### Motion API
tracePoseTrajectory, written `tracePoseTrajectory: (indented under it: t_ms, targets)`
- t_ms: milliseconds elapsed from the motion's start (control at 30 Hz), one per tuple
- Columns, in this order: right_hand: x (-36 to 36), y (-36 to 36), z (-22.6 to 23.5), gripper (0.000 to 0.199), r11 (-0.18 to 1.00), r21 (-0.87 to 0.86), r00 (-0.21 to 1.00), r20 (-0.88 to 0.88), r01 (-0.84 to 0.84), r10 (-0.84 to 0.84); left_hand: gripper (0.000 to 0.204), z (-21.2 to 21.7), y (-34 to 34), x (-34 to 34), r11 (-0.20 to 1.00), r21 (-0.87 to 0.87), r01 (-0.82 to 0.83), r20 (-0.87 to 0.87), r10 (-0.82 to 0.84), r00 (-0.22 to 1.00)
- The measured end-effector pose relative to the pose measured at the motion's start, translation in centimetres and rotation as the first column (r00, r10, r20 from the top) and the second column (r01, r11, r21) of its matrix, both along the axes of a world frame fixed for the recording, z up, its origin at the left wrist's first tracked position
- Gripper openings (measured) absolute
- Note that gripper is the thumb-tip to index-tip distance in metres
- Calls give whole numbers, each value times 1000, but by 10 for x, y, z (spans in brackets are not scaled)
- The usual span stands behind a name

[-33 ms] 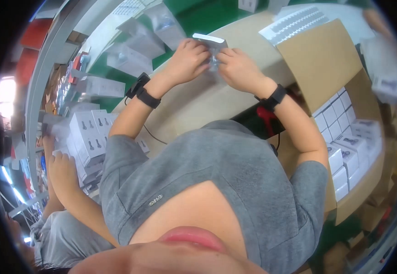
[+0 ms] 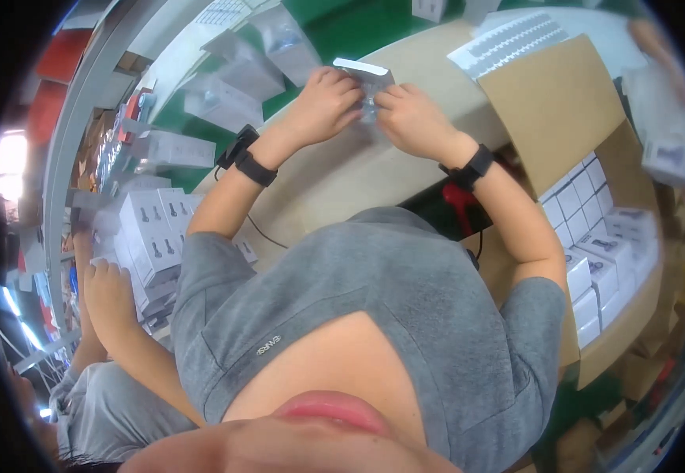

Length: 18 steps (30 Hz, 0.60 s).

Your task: The recorder is packaging small components into individual white boxes and then placing them into larger cardboard shipping boxes.

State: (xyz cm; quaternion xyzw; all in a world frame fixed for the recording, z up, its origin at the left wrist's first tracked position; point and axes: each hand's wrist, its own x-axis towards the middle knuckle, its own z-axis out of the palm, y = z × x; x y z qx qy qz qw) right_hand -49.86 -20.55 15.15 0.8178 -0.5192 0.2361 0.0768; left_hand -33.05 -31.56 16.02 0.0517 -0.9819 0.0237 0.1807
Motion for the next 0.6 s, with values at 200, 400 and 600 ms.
tracePoseTrajectory:
  t_ms: [200, 400, 600]
  targets:
    - [8, -20, -6, 18, 993, -91, 992, 110, 74, -64, 22, -11, -7, 2, 969, 237, -64, -71, 83, 994]
    - [22, -28, -5, 22, 942, 10, 940, -53, 337, -336, 21, -23, -13, -7, 875, 478, -72, -219, 198, 956]
    - [-19, -37, -29, 12, 974, 218, 707, 681, 57, -194, 16, -15, -9, -2, 948, 318, 5, -169, 52, 984]
